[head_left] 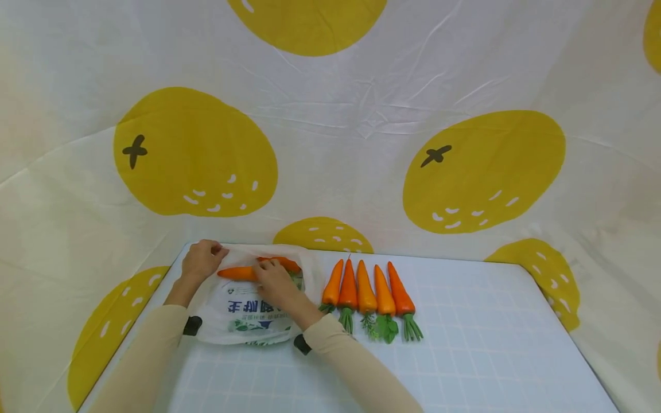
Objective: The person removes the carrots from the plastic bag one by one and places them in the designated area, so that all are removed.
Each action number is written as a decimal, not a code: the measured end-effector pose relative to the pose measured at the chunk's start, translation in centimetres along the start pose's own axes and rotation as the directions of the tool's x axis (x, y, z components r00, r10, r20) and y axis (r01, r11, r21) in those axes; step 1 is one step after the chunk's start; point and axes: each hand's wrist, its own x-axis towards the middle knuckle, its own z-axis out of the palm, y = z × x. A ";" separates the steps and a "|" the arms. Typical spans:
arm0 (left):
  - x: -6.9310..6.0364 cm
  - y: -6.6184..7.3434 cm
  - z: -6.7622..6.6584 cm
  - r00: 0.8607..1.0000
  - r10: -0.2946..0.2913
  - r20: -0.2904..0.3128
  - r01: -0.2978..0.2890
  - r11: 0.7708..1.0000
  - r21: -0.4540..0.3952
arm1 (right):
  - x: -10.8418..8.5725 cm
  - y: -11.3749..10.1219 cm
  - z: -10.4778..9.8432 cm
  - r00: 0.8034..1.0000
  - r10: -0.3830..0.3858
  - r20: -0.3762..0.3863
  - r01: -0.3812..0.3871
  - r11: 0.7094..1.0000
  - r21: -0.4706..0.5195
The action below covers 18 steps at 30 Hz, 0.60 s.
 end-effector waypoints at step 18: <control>0.1 -0.3 0.0 0.995 -0.101 -0.024 0.098 0.991 -0.086 | 0.5 -1.6 0.4 0.995 0.080 0.061 -0.072 0.990 -0.125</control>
